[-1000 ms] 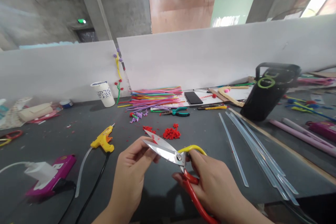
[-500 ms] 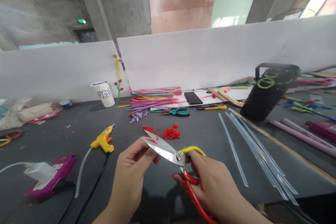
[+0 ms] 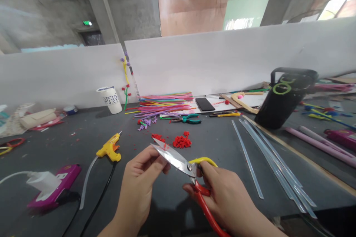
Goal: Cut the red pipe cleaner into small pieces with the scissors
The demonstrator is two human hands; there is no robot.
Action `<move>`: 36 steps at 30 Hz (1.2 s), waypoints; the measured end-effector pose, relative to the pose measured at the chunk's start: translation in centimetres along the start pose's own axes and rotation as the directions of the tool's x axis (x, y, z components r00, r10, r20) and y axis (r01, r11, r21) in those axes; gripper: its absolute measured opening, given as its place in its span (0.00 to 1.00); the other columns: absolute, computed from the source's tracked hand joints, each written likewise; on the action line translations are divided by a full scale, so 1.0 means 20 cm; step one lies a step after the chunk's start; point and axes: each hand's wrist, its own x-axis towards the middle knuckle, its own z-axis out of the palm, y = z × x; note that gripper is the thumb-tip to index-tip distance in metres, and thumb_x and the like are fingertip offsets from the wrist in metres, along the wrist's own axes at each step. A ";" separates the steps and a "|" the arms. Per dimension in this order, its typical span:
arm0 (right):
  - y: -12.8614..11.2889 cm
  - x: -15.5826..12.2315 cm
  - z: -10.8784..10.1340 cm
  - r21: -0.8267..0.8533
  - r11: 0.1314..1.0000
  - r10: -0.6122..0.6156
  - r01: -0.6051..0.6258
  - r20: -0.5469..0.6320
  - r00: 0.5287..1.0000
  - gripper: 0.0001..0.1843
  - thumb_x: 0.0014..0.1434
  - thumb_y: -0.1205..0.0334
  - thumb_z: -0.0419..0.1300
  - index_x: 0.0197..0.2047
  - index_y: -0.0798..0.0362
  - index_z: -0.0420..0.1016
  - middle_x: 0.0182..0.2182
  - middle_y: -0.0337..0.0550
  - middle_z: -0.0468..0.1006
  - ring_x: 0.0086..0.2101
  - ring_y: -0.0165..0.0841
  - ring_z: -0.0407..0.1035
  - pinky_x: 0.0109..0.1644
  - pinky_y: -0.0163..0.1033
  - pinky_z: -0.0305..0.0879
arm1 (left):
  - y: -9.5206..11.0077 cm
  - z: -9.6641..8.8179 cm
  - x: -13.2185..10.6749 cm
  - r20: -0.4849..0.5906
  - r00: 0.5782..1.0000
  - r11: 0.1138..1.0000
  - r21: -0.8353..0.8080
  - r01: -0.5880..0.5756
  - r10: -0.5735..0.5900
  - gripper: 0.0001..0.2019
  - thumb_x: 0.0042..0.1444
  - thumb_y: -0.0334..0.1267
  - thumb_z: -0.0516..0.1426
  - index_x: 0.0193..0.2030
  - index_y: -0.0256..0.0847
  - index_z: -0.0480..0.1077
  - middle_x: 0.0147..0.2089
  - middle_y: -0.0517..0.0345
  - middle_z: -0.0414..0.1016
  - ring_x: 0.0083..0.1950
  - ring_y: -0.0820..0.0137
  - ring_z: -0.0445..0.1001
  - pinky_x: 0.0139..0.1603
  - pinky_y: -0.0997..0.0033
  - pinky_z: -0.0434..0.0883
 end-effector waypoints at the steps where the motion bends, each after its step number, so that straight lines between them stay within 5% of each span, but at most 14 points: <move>1: 0.00 0.00 0.00 0.004 1.000 0.001 -0.001 -0.003 1.000 0.17 0.52 0.46 0.50 0.28 0.53 0.63 0.17 0.37 0.67 0.18 0.32 0.63 0.22 0.33 0.49 | 0.00 0.00 0.00 -0.002 1.000 1.000 -0.005 -0.002 0.002 0.04 0.49 0.34 0.56 0.27 0.39 0.72 0.25 0.63 0.66 0.27 0.77 0.61 0.30 0.78 0.60; 6: 0.00 0.02 -0.01 0.043 0.998 0.051 -0.050 -0.030 0.998 0.16 0.50 0.47 0.52 0.23 0.52 0.61 0.15 0.36 0.65 0.17 0.30 0.60 0.21 0.33 0.46 | -0.01 -0.01 0.02 -0.009 1.000 1.000 -0.025 0.002 -0.002 0.03 0.47 0.33 0.57 0.30 0.40 0.73 0.24 0.64 0.67 0.26 0.77 0.62 0.29 0.78 0.61; 9: 0.00 0.04 -0.02 0.249 0.960 0.119 -0.126 0.041 0.992 0.14 0.50 0.52 0.53 0.20 0.52 0.58 0.14 0.33 0.61 0.17 0.27 0.57 0.20 0.31 0.46 | -0.01 -0.01 0.02 0.037 0.999 1.000 0.001 0.028 -0.028 0.02 0.48 0.33 0.57 0.29 0.40 0.72 0.24 0.64 0.67 0.27 0.77 0.63 0.29 0.79 0.61; 13: 0.00 0.08 -0.04 0.645 0.712 0.185 -0.279 0.211 0.960 0.10 0.50 0.60 0.52 0.21 0.52 0.58 0.14 0.30 0.57 0.15 0.23 0.53 0.18 0.28 0.49 | -0.01 0.02 0.02 0.180 0.970 0.986 0.073 0.152 -0.163 0.03 0.47 0.33 0.57 0.25 0.38 0.69 0.22 0.64 0.67 0.25 0.77 0.63 0.28 0.79 0.61; 16: -0.01 0.11 -0.05 0.790 0.487 0.213 -0.373 0.307 0.927 0.06 0.50 0.61 0.52 0.24 0.52 0.62 0.10 0.27 0.55 0.11 0.22 0.51 0.15 0.28 0.49 | -0.03 0.05 0.02 0.288 0.914 0.958 0.105 0.269 -0.288 0.04 0.46 0.33 0.57 0.23 0.36 0.68 0.19 0.64 0.65 0.22 0.77 0.62 0.25 0.78 0.60; 19: -0.01 0.13 -0.05 0.850 0.356 0.149 -0.388 0.358 0.922 0.05 0.49 0.61 0.52 0.26 0.53 0.63 0.08 0.27 0.57 0.10 0.22 0.52 0.14 0.28 0.51 | -0.06 0.06 0.02 0.344 0.869 0.935 0.123 0.334 -0.356 0.04 0.44 0.33 0.58 0.22 0.35 0.68 0.18 0.63 0.65 0.21 0.78 0.61 0.23 0.78 0.59; 29: -0.02 0.13 -0.06 0.829 0.367 0.120 -0.423 0.409 0.905 0.02 0.44 0.67 0.52 0.22 0.54 0.62 0.12 0.29 0.63 0.11 0.19 0.52 0.12 0.25 0.47 | -0.08 0.07 0.02 0.440 0.794 0.885 0.003 0.466 -0.419 0.06 0.47 0.34 0.56 0.27 0.31 0.71 0.23 0.56 0.70 0.23 0.76 0.66 0.25 0.77 0.62; 36: -0.04 0.13 -0.06 0.856 0.337 0.160 -0.392 0.358 0.920 0.02 0.43 0.65 0.52 0.22 0.54 0.61 0.11 0.28 0.61 0.10 0.20 0.51 0.12 0.25 0.48 | -0.09 0.09 0.01 0.436 0.747 0.803 -0.087 0.590 -0.501 0.07 0.47 0.33 0.57 0.22 0.32 0.67 0.20 0.60 0.66 0.18 0.82 0.60 0.19 0.82 0.57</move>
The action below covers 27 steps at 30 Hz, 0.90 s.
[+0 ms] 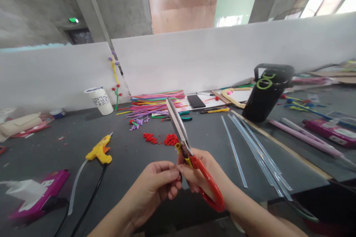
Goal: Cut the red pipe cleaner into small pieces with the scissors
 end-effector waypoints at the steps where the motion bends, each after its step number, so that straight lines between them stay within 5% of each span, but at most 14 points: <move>1: -0.01 0.00 0.00 0.003 1.000 -0.005 0.005 -0.019 1.000 0.02 0.43 0.64 0.52 0.23 0.53 0.61 0.10 0.28 0.61 0.10 0.20 0.52 0.13 0.26 0.49 | 0.00 0.00 0.00 0.002 1.000 0.999 0.036 -0.010 0.010 0.06 0.46 0.32 0.57 0.22 0.33 0.67 0.19 0.61 0.66 0.18 0.82 0.60 0.20 0.82 0.57; 8: 0.01 0.01 -0.03 -0.037 0.999 -0.017 0.014 -0.101 0.995 0.04 0.45 0.63 0.52 0.22 0.53 0.60 0.06 0.26 0.55 0.09 0.21 0.51 0.13 0.27 0.49 | 0.02 -0.03 0.01 -0.097 0.985 0.900 0.427 -0.086 0.140 0.16 0.51 0.42 0.52 0.16 0.35 0.64 0.15 0.63 0.62 0.17 0.79 0.59 0.20 0.78 0.57; 14: 0.02 0.02 0.00 -0.043 0.999 0.019 -0.023 -0.108 0.994 0.04 0.45 0.65 0.52 0.21 0.53 0.60 0.07 0.26 0.55 0.10 0.21 0.51 0.12 0.26 0.49 | 0.02 -0.01 0.01 -0.140 0.965 0.917 0.368 -0.157 0.221 0.05 0.44 0.35 0.58 0.24 0.35 0.69 0.19 0.63 0.66 0.22 0.76 0.62 0.26 0.77 0.60; 21: 0.01 0.01 -0.02 -0.024 0.999 -0.033 0.031 -0.083 0.996 0.07 0.49 0.60 0.51 0.26 0.54 0.63 0.07 0.26 0.56 0.10 0.22 0.51 0.14 0.27 0.49 | 0.03 -0.02 -0.01 -0.182 0.977 0.993 0.064 -0.103 0.113 0.02 0.44 0.31 0.58 0.26 0.35 0.70 0.23 0.59 0.71 0.24 0.78 0.66 0.27 0.79 0.63; 27: 0.01 0.00 0.00 -0.068 0.998 -0.004 -0.003 -0.097 0.995 0.05 0.47 0.61 0.53 0.23 0.53 0.62 0.08 0.27 0.57 0.10 0.22 0.52 0.14 0.27 0.49 | 0.02 -0.01 -0.01 -0.140 0.985 0.993 0.065 -0.094 0.103 0.03 0.45 0.30 0.58 0.24 0.33 0.70 0.23 0.58 0.71 0.23 0.79 0.66 0.24 0.80 0.62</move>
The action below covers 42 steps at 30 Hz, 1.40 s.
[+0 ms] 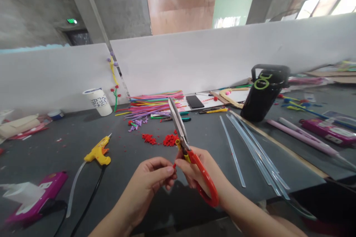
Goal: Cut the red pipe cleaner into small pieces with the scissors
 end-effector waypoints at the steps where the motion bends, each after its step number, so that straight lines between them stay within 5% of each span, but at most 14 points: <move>1: 0.00 0.00 0.00 0.002 1.000 0.000 0.000 0.005 1.000 0.05 0.47 0.62 0.53 0.23 0.53 0.62 0.08 0.27 0.57 0.10 0.22 0.52 0.14 0.27 0.49 | 0.00 0.00 0.00 0.017 1.000 1.000 0.007 0.003 -0.003 0.03 0.45 0.30 0.58 0.24 0.33 0.70 0.23 0.58 0.71 0.23 0.78 0.66 0.24 0.80 0.62; 20: -0.01 0.00 -0.03 0.015 1.000 0.019 -0.022 0.157 0.987 0.05 0.45 0.62 0.53 0.23 0.53 0.62 0.10 0.28 0.59 0.10 0.20 0.52 0.13 0.26 0.48 | 0.01 0.01 -0.02 0.053 0.997 0.995 0.084 0.052 -0.057 0.04 0.42 0.32 0.59 0.26 0.32 0.71 0.21 0.59 0.69 0.21 0.77 0.64 0.23 0.78 0.60; 32: 0.02 0.03 -0.05 0.075 0.996 -0.044 0.040 0.060 0.997 0.07 0.50 0.59 0.52 0.27 0.54 0.62 0.07 0.26 0.56 0.10 0.22 0.50 0.14 0.28 0.49 | 0.02 -0.03 0.01 -0.042 0.993 0.963 0.251 -0.100 0.114 0.05 0.43 0.36 0.59 0.23 0.37 0.69 0.18 0.63 0.66 0.21 0.76 0.62 0.24 0.77 0.60; 35: 0.04 0.05 -0.06 0.062 0.998 -0.028 0.029 -0.026 0.999 0.08 0.48 0.58 0.54 0.27 0.54 0.63 0.07 0.25 0.55 0.10 0.22 0.50 0.14 0.28 0.49 | 0.06 -0.11 0.05 -0.077 0.958 0.816 0.545 -0.191 0.275 0.07 0.45 0.39 0.57 0.23 0.37 0.68 0.18 0.63 0.65 0.23 0.74 0.63 0.27 0.76 0.61; 38: 0.05 0.07 -0.08 0.097 0.995 -0.007 0.016 -0.090 0.996 0.09 0.47 0.57 0.55 0.25 0.54 0.62 0.06 0.25 0.55 0.09 0.22 0.50 0.14 0.29 0.49 | 0.12 -0.23 0.11 -0.038 0.914 0.494 0.850 -0.182 0.404 0.09 0.48 0.41 0.52 0.28 0.39 0.68 0.22 0.61 0.67 0.26 0.71 0.66 0.28 0.74 0.62; 42: 0.06 0.09 -0.10 0.136 0.991 0.010 0.003 -0.094 0.995 0.11 0.47 0.56 0.54 0.22 0.52 0.59 0.05 0.26 0.54 0.09 0.23 0.50 0.14 0.30 0.49 | 0.18 -0.36 0.21 -0.039 0.904 0.324 0.940 -0.111 0.425 0.08 0.47 0.39 0.52 0.23 0.40 0.68 0.23 0.60 0.69 0.28 0.69 0.67 0.30 0.72 0.62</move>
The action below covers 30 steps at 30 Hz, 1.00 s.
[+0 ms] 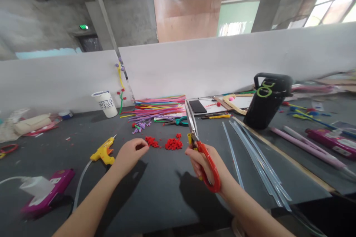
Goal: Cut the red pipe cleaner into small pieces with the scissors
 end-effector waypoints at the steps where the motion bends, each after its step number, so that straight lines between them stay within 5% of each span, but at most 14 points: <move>1: 0.00 0.00 0.00 -0.005 1.000 -0.004 0.004 -0.002 1.000 0.11 0.47 0.56 0.54 0.21 0.52 0.58 0.05 0.26 0.54 0.09 0.23 0.51 0.14 0.30 0.49 | -0.02 0.00 0.03 0.003 1.000 0.999 0.049 -0.003 0.003 0.07 0.46 0.38 0.52 0.22 0.40 0.68 0.25 0.60 0.70 0.30 0.68 0.68 0.32 0.71 0.62; 4: 0.01 0.00 -0.01 -0.016 1.000 -0.017 0.017 -0.007 1.000 0.11 0.47 0.55 0.54 0.22 0.52 0.59 0.05 0.25 0.55 0.08 0.22 0.49 0.14 0.29 0.48 | -0.05 0.04 0.10 0.014 1.000 0.980 0.200 0.001 -0.003 0.07 0.49 0.36 0.53 0.24 0.39 0.69 0.29 0.57 0.71 0.34 0.68 0.69 0.37 0.68 0.63; 10: 0.03 -0.01 -0.01 -0.044 0.998 -0.036 0.036 -0.010 0.999 0.11 0.47 0.55 0.55 0.23 0.53 0.60 0.06 0.25 0.56 0.09 0.22 0.51 0.14 0.28 0.48 | -0.09 0.12 0.22 0.057 0.998 0.922 0.386 0.007 -0.032 0.13 0.55 0.38 0.51 0.46 0.37 0.64 0.46 0.52 0.68 0.42 0.67 0.69 0.40 0.59 0.68; 19: -0.01 -0.02 -0.02 -0.028 0.998 -0.057 0.056 -0.019 0.998 0.11 0.47 0.56 0.55 0.21 0.53 0.58 0.07 0.26 0.56 0.10 0.22 0.52 0.15 0.29 0.50 | -0.03 0.07 0.17 -0.005 1.000 0.912 0.411 -0.004 0.006 0.12 0.56 0.39 0.47 0.33 0.37 0.69 0.32 0.56 0.72 0.34 0.68 0.70 0.34 0.68 0.65; 24: 0.01 0.01 -0.01 0.011 0.998 -0.060 0.061 -0.042 0.997 0.10 0.47 0.56 0.54 0.22 0.53 0.59 0.07 0.25 0.54 0.08 0.21 0.49 0.12 0.28 0.46 | 0.07 0.21 0.15 0.104 0.985 0.924 0.347 -0.164 0.136 0.07 0.50 0.32 0.51 0.33 0.41 0.70 0.33 0.59 0.73 0.34 0.72 0.70 0.35 0.75 0.63; 30: 0.04 0.02 -0.01 0.015 0.997 -0.071 0.072 -0.048 0.996 0.10 0.47 0.56 0.54 0.21 0.53 0.60 0.07 0.25 0.55 0.08 0.21 0.50 0.12 0.28 0.46 | 0.09 0.33 0.22 0.117 0.978 0.918 0.342 -0.202 0.172 0.09 0.55 0.36 0.50 0.39 0.37 0.67 0.41 0.53 0.70 0.40 0.68 0.69 0.41 0.62 0.66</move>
